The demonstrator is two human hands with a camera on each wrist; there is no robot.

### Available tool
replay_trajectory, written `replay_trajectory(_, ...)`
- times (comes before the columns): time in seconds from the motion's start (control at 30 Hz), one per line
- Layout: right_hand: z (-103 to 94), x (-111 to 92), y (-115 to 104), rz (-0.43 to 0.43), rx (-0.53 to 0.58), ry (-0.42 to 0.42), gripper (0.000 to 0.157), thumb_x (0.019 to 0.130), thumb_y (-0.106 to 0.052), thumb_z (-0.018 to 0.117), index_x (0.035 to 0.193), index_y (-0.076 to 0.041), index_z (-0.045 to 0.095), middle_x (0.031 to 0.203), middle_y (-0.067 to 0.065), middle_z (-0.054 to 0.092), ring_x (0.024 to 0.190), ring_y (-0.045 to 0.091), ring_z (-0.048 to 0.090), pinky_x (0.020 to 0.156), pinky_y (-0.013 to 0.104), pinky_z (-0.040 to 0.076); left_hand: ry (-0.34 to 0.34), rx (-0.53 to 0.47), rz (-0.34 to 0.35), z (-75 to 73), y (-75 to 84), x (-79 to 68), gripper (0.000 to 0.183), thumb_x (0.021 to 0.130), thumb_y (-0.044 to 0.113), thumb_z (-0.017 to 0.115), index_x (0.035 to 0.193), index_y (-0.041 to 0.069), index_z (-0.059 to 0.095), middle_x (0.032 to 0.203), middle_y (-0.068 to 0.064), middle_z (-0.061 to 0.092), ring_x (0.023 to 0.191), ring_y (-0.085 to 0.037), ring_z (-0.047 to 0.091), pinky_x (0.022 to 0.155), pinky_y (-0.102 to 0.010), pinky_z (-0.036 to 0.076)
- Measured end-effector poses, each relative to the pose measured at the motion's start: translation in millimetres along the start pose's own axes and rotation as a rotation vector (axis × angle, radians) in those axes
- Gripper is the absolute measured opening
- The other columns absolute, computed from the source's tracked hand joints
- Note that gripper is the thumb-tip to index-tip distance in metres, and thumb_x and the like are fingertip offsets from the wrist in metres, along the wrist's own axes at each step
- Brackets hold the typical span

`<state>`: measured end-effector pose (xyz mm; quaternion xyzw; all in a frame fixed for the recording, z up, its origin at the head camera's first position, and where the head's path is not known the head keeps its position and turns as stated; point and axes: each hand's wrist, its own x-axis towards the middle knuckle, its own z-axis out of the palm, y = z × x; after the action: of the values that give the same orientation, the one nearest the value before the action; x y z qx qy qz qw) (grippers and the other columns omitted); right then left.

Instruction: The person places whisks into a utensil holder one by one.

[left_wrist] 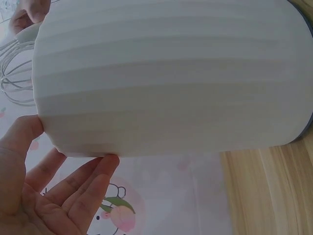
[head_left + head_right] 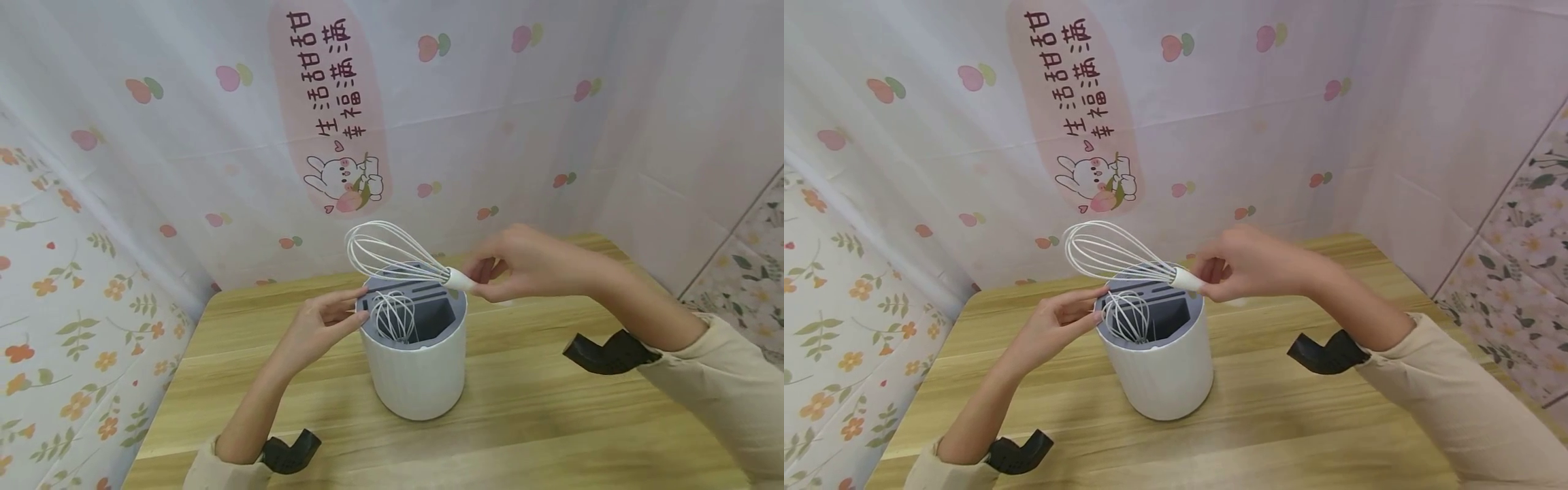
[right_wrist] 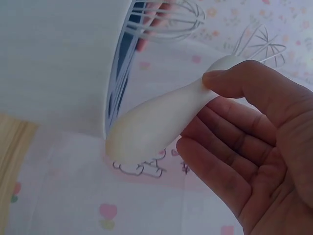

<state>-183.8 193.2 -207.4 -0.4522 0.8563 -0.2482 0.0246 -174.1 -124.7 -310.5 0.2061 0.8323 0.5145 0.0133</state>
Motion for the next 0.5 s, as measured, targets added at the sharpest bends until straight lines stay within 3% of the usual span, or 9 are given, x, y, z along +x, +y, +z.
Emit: replay_trajectory(0.5,17.7,43,-1,-0.053,0.172,-0.046,0.010,0.080,-0.007,0.067,0.090,-0.009,0.068,0.084,-0.004,0.063,0.076,0.008,0.063,0.070,0.025,0.052,0.002,0.001,-0.010,-0.6,0.5,1.0,0.041,0.085,0.026,0.066,0.124,0.015,0.059,0.115,-0.009,0.061,0.098,-0.020,0.062,0.081,-0.034,0.050)
